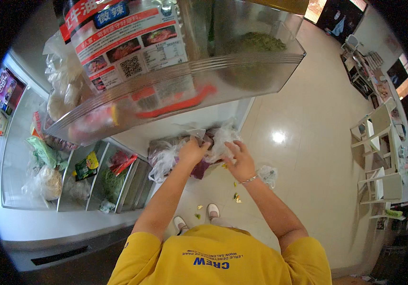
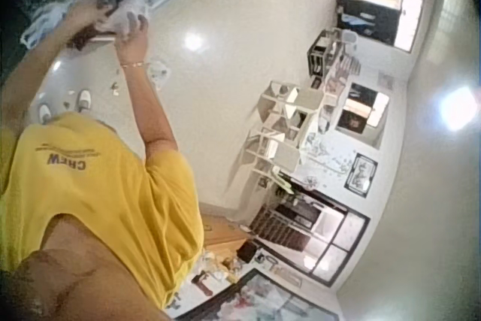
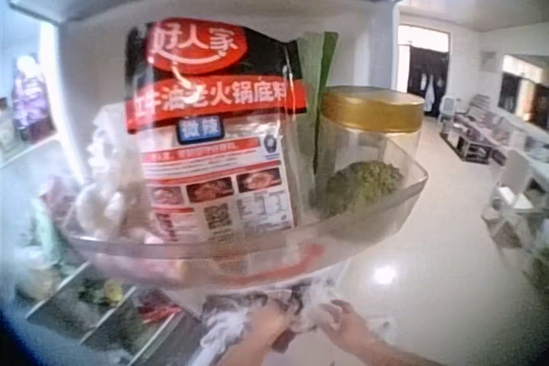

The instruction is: The person organizes items within a refrigerator by moving bags of produce and packaged goods between shelves, placing a container of sauce on a middle shelf, and relocating several plastic bags to different compartments.

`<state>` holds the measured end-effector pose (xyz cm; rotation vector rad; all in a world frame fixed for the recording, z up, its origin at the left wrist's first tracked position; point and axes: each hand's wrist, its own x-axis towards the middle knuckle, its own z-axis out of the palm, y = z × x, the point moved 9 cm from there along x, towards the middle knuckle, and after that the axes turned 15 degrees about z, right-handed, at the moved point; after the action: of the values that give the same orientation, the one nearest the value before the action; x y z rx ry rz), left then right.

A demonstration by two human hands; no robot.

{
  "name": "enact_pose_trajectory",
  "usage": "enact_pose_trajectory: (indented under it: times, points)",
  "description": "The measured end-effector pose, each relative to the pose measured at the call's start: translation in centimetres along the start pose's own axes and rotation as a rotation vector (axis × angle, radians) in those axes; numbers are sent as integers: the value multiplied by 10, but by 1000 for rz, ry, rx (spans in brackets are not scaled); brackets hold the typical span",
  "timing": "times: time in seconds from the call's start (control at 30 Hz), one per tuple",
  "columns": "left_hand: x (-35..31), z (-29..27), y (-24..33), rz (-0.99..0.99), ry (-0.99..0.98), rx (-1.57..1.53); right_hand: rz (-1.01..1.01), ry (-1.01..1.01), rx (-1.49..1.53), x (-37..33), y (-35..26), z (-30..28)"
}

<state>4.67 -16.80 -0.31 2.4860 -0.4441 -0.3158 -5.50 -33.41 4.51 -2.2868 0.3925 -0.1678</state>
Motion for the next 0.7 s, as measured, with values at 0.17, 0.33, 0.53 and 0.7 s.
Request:
enact_pose_trajectory:
  times: [0.17, 0.33, 0.53, 0.7]
  points:
    - [29, 18, -29, -122, 101, -90, -29, 118, -187, 55, 7, 49]
    - [29, 52, -72, 119, -4, 34, 15, 118, 27, 116, -5, 58]
    - [11, 31, -40, 124, -20, 3, -19, 10, -601, 103, 29, 126]
    - [28, 32, -39, 217, 32, -74, -136, -419, -739, 157, 49, 159]
